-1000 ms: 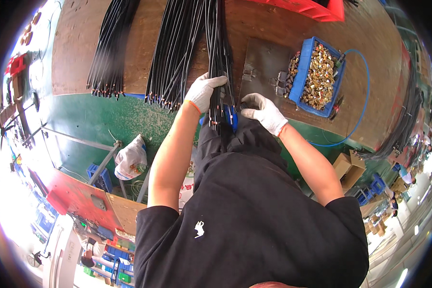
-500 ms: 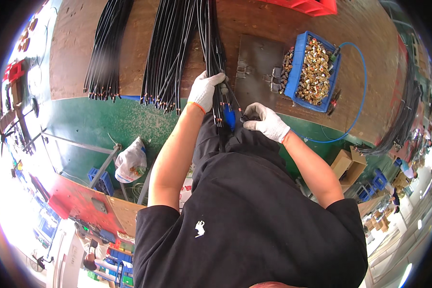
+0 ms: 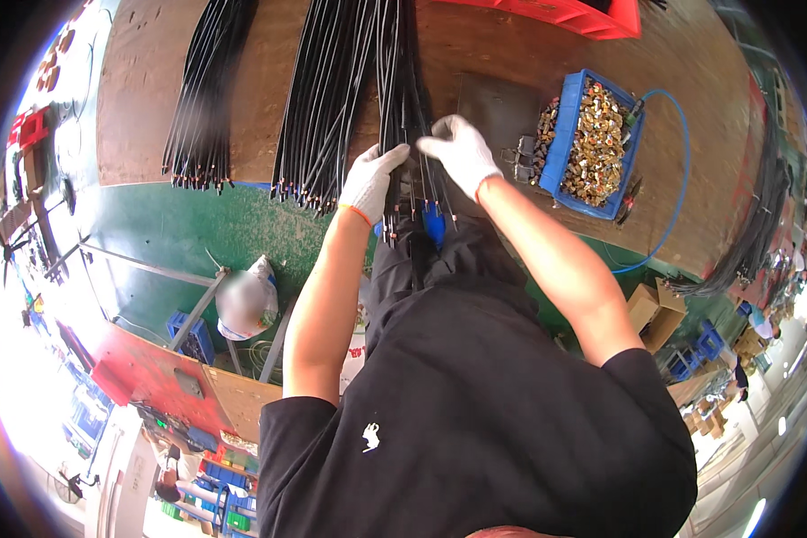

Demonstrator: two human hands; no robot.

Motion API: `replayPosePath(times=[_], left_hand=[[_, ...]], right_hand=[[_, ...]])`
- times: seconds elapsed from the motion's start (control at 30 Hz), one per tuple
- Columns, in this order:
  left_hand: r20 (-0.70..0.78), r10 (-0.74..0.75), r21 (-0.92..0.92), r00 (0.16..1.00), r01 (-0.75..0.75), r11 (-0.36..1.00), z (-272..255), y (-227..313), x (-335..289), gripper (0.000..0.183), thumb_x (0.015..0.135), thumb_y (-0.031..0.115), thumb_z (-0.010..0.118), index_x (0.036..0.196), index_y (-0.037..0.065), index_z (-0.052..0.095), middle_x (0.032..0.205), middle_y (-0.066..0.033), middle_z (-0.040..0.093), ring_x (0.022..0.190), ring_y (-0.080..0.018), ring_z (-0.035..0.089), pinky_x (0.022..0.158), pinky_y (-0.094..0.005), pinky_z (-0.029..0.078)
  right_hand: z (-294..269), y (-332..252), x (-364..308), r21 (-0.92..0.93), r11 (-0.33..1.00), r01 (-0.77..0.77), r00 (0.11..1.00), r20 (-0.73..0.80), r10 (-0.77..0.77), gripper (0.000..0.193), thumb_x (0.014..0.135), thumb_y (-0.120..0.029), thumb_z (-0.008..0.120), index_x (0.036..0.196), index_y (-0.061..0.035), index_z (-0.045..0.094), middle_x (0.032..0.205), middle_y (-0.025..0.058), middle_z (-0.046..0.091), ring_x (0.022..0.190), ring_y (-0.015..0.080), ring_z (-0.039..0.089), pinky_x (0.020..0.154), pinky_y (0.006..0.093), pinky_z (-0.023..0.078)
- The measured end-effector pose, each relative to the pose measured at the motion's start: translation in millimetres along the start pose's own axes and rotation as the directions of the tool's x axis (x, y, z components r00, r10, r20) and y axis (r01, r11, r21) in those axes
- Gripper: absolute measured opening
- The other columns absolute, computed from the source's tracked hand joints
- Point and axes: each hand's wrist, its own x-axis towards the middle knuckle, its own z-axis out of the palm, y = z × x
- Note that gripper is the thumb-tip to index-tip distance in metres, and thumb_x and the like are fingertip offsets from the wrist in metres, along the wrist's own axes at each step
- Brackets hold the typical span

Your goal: Assembling long black industrial cables by attaching metal connectors and components.

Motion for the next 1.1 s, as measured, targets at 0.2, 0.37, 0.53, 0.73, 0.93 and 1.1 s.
replayPosePath(times=[0.2,0.37,0.53,0.73,0.93,1.1], left_hand=[[0.047,-0.039,0.027,0.998,0.038,0.999,-10.8,10.6,-0.1,0.016,0.100,0.024,0.072,0.100,0.008,0.070,0.086,-0.0027,0.072,0.069,-0.0115,0.064,0.062,-0.0280,0.054],[0.235,-0.026,-0.373,0.972,0.114,0.921,7.6,3.7,-1.5,0.017,0.100,0.016,0.074,0.110,0.005,0.067,0.089,-0.0036,0.069,0.071,-0.0120,0.064,0.064,-0.0270,0.056],[0.236,-0.028,-0.368,0.971,0.116,0.923,3.3,-16.6,12.4,0.014,0.101,0.012,0.072,0.113,0.007,0.068,0.091,-0.0032,0.070,0.071,-0.0126,0.063,0.064,-0.0282,0.055],[0.221,-0.058,-0.307,0.973,0.126,0.943,3.6,-5.5,8.1,0.018,0.105,0.023,0.067,0.114,0.007,0.068,0.093,-0.0065,0.072,0.076,-0.0167,0.070,0.067,-0.0320,0.061],[0.149,-0.071,-0.173,0.986,0.097,0.980,-2.2,-3.2,13.3,0.020,0.103,0.014,0.063,0.117,0.000,0.067,0.101,-0.0125,0.075,0.083,-0.0216,0.073,0.074,-0.0356,0.064],[0.198,-0.126,-0.087,0.972,0.146,0.985,-9.6,-0.1,15.9,0.020,0.097,0.011,0.070,0.115,0.004,0.072,0.101,-0.0084,0.077,0.079,-0.0182,0.075,0.073,-0.0339,0.064]], right_hand=[[2.3,-26.8,70.0,0.299,0.950,-0.089,0.985,-0.116,0.129,0.037,0.085,-0.018,0.073,0.117,-0.0012,0.068,0.101,0.0105,0.073,0.090,0.0194,0.070,0.078,0.0353,0.058],[18.7,-24.1,36.2,0.808,0.588,-0.043,0.998,0.055,-0.003,0.029,0.084,0.003,0.062,0.113,-0.0026,0.062,0.099,0.0068,0.067,0.083,0.0179,0.065,0.075,0.0326,0.057],[20.6,-25.3,-0.6,0.696,0.703,-0.146,0.988,0.143,0.063,0.049,0.091,0.002,0.065,0.139,-0.0028,0.056,0.129,0.0122,0.067,0.116,0.0195,0.063,0.104,0.0336,0.051],[4.8,-0.7,-5.0,0.770,0.630,-0.100,0.991,0.133,-0.006,0.043,0.097,-0.009,0.071,0.137,-0.0030,0.056,0.128,0.0120,0.071,0.107,0.0182,0.067,0.102,0.0347,0.052],[-20.3,27.9,-19.2,0.659,0.743,-0.117,0.993,0.078,0.087,0.024,0.098,-0.008,0.073,0.122,-0.0090,0.070,0.106,0.0000,0.074,0.097,0.0123,0.070,0.092,0.0320,0.056],[-30.3,33.5,-56.4,0.581,0.790,-0.197,0.974,0.208,0.090,0.026,0.101,-0.016,0.073,0.126,-0.0093,0.071,0.108,-0.0037,0.070,0.097,0.0065,0.063,0.089,0.0268,0.052]])
